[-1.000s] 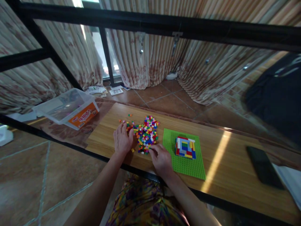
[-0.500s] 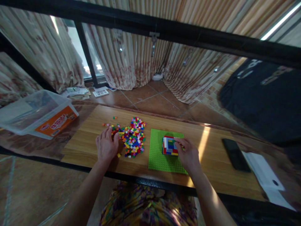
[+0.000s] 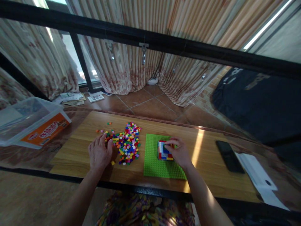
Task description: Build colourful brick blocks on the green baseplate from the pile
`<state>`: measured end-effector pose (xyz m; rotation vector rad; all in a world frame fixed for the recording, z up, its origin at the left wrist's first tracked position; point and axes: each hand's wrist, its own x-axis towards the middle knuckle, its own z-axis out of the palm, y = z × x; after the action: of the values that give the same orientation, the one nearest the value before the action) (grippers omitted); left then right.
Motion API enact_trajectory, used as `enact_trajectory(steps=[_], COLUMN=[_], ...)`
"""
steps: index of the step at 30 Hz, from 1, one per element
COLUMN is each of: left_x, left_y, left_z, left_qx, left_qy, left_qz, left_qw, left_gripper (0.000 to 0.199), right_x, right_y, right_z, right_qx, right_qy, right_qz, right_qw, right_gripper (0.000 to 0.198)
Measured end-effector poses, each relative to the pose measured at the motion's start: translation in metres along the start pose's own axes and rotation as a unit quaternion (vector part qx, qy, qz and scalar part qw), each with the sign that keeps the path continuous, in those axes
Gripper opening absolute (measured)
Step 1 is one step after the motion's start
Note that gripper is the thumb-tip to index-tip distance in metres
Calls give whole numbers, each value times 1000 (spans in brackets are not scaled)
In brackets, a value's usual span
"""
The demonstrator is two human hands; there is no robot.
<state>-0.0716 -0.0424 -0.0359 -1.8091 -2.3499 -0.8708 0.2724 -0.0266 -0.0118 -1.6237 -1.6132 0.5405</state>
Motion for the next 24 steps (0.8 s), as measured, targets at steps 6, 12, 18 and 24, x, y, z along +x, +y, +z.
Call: enact_trajectory(steps=[6, 12, 18, 24], left_x=[0, -1, -2, -2], left_y=[-2, 0, 2, 4], left_z=[2, 1, 1, 0], left_qx=[3, 6, 7, 2], left_qy=[5, -2, -7, -6], left_qz=[-1, 2, 5, 5], left_qw=[1000, 1000, 1000, 1000], left_gripper=[48, 49, 48, 47], right_x=[4, 5, 3, 1], right_y=[0, -7, -10, -3], right_z=[7, 7, 9, 9], right_qx=[172, 222, 222, 210], right_qy=[-16, -36, -36, -41], right_qz=[111, 185, 189, 178], right_qw=[979, 957, 956, 960], right_gripper=[25, 26, 28, 37])
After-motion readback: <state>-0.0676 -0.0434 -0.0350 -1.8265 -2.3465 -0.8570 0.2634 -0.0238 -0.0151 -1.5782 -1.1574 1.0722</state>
